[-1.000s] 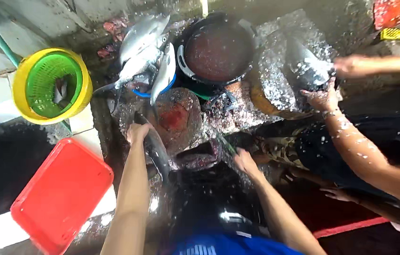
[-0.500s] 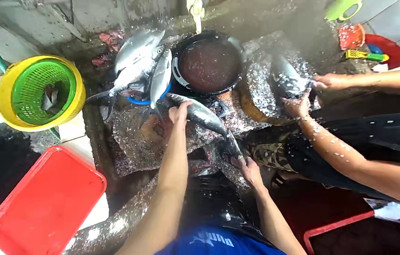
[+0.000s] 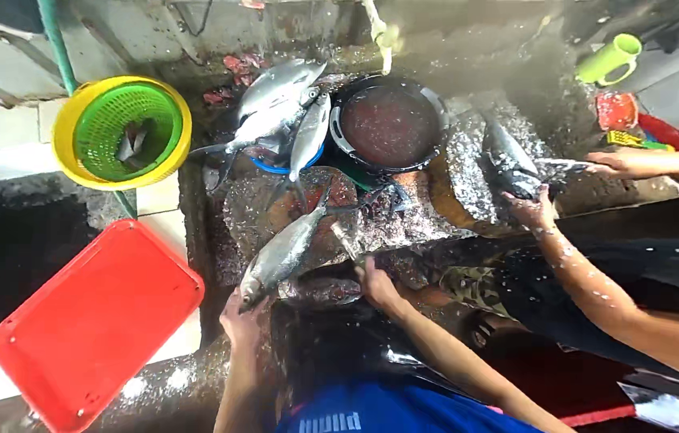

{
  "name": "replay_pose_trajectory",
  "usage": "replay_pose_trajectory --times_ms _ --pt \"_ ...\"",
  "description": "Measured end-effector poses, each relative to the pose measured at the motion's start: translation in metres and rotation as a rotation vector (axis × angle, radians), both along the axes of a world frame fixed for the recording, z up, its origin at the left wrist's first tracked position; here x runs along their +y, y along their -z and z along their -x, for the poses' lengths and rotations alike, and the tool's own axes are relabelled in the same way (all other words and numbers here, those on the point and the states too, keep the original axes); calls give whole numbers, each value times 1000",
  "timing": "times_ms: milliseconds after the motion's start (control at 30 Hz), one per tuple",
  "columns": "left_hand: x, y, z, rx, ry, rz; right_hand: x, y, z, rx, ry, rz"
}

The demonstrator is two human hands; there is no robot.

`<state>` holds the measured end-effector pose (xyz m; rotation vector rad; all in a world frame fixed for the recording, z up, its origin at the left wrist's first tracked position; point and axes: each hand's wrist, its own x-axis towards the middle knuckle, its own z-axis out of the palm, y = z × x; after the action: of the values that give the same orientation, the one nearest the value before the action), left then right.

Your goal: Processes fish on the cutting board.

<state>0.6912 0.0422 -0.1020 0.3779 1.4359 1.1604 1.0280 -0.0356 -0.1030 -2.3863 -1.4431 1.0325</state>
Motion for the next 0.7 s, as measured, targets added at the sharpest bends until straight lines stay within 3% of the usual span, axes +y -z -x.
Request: replay_pose_trajectory --times_ms 67,200,267,333,400,467,533,567,633,667,700 --pt "5 -2 30 48 252 57 1 12 10 17 -14 181" --pt "44 -21 22 103 694 362 44 -68 29 60 -113 116" --pt "56 -15 14 156 768 359 107 -88 29 47 -173 62" --pt "57 -15 3 219 778 334 151 -74 35 27 -96 -35" --pt "27 -15 -26 271 704 298 100 -40 73 -18 -1 -23" --pt "10 -25 -53 309 578 229 44 -33 108 -39 -146 -32" --pt "21 -32 -61 310 464 166 60 -45 84 -81 -431 -34" --pt "4 -29 -65 296 481 208 60 -55 57 -86 -519 89" --pt "-10 -12 -76 317 525 237 110 -65 26 -135 -492 160" --pt "-4 -10 -77 335 506 212 132 -64 37 -139 -438 114" --pt "-10 -14 -80 340 468 198 114 -57 58 -129 -392 45"
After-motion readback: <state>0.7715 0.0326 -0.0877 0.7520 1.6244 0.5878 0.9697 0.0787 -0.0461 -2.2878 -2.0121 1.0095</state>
